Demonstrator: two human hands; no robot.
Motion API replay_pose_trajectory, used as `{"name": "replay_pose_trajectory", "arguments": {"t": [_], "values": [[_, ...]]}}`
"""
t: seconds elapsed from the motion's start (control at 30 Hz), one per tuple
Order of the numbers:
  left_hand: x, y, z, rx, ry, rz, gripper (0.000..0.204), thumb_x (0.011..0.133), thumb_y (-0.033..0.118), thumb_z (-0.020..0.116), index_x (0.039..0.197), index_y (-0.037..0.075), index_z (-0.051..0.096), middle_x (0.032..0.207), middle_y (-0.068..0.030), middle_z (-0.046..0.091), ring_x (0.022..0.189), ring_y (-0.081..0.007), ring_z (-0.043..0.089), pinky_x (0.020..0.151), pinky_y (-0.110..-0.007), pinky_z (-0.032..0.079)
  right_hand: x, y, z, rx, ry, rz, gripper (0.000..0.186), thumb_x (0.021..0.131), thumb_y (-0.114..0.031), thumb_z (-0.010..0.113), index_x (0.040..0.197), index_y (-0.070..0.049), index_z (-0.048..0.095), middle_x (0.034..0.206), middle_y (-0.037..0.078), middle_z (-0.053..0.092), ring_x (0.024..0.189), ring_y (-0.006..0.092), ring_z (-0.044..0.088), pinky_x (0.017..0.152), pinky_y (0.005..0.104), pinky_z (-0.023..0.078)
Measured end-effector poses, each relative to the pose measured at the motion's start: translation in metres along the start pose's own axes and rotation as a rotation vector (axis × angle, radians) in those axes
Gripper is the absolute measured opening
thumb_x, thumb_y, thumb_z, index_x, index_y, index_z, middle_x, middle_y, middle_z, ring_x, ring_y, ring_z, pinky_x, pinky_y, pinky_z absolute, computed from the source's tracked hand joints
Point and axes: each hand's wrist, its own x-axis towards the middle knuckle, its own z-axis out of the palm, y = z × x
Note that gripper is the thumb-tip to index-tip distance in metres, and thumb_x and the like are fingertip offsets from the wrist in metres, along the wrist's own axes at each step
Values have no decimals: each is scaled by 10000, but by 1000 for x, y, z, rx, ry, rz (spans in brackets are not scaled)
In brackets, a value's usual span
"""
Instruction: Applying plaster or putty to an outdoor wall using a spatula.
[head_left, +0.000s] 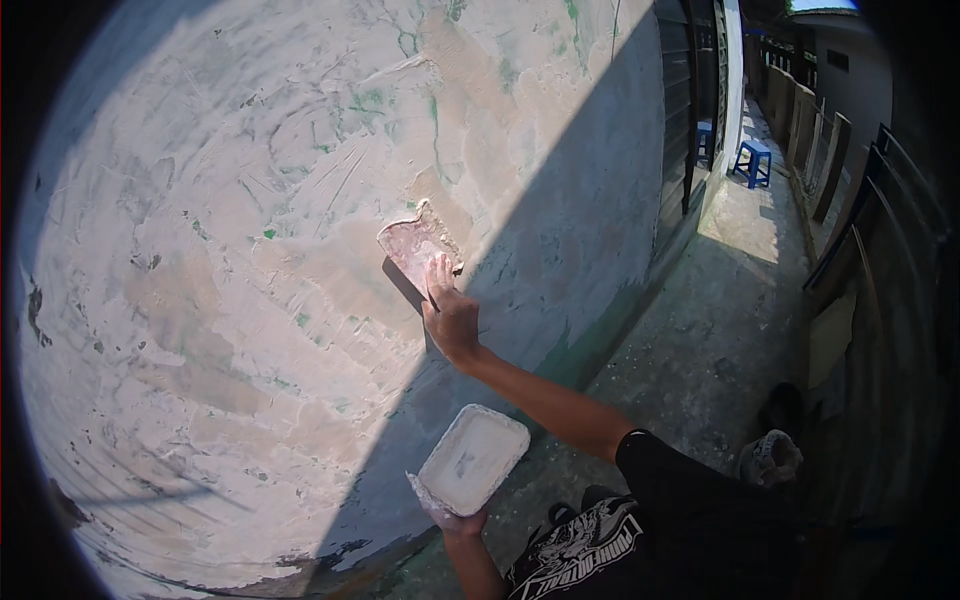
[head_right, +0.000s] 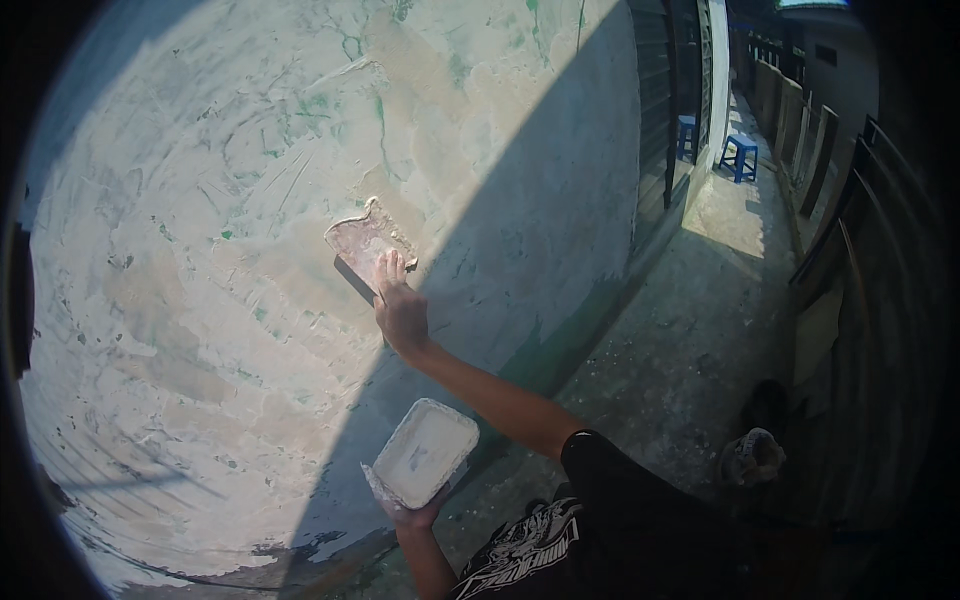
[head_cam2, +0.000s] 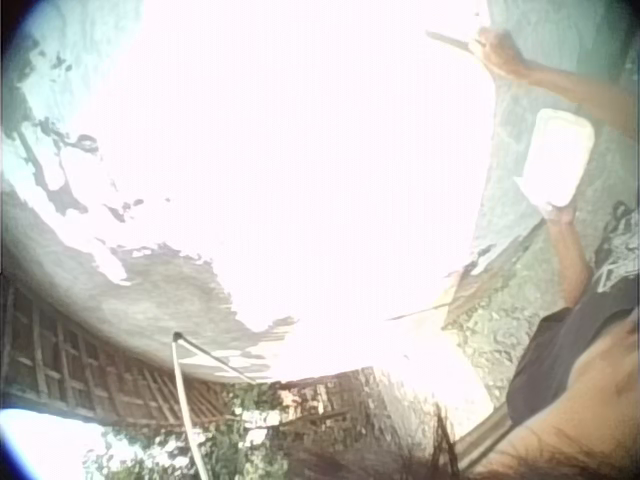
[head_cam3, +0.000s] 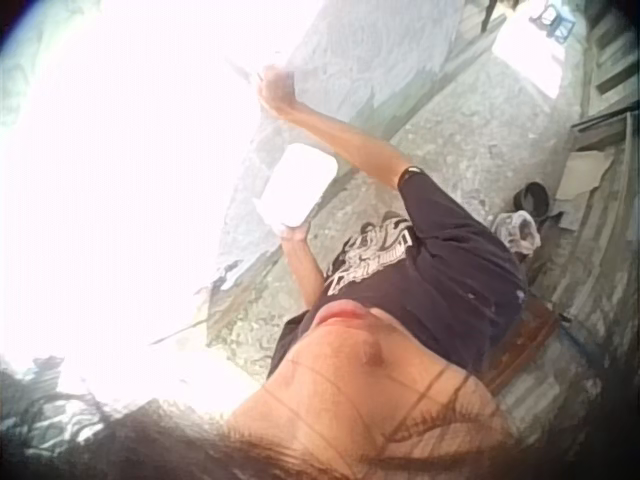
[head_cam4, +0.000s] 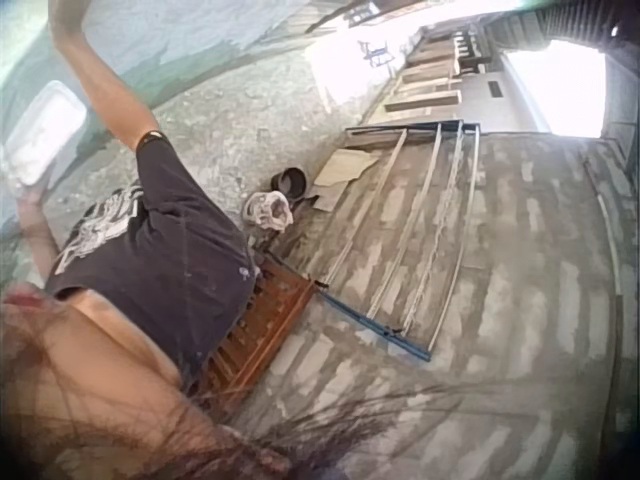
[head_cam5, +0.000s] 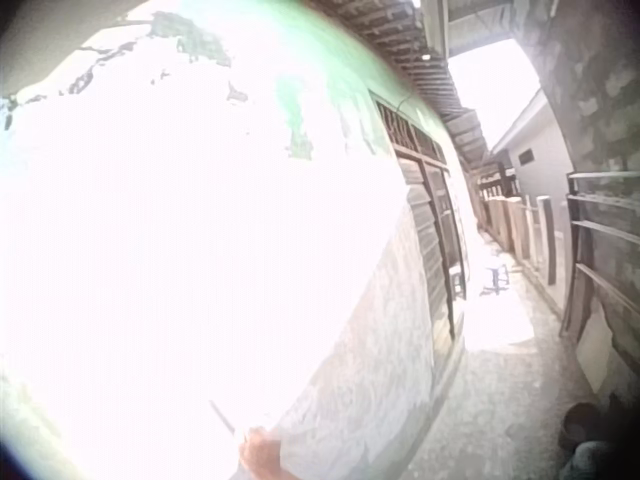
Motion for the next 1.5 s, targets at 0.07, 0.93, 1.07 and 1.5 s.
{"name": "replay_pose_trajectory", "arguments": {"t": [0.07, 0.93, 1.07, 1.5], "values": [[3, 6, -16, 51, 12, -5, 789, 898, 693, 266, 1367, 82, 437, 1377, -161, 470, 1227, -412, 469, 982, -622, 392, -9, -20, -1, 59, -42, -80, 521, 731, 26, 641, 1240, 51, 536, 987, 270, 620, 925, 371, 646, 758, 399, 523], [2, -5, -19, 86, -25, -7, 808, 891, 703, 277, 1379, 73, 414, 1373, -167, 468, 1220, -408, 478, 980, -595, 414, 59, 0, -21, 10, -91, -387, 496, 712, 44, 645, 1202, -8, 587, 1252, 204, 574, 1152, 343, 571, 865, 363, 541], [5, -8, -15, 62, -2, -38, 802, 882, 712, 281, 1371, 92, 426, 1356, -151, 485, 1203, -402, 491, 945, -594, 436, 38, -1, -11, -41, -208, -375, 551, 681, 37, 653, 1223, -20, 573, 1323, 190, 523, 1232, 333, 507, 932, 365, 502], [15, -2, -16, 150, -4, -71, 835, 847, 758, 285, 1365, 122, 437, 1352, -139, 488, 1188, -402, 497, 904, -586, 439, 38, 19, -62, 75, 10, -145, 401, 769, 74, 612, 1161, -7, 595, 1083, 211, 645, 876, 366, 667, 672, 366, 564]]}}
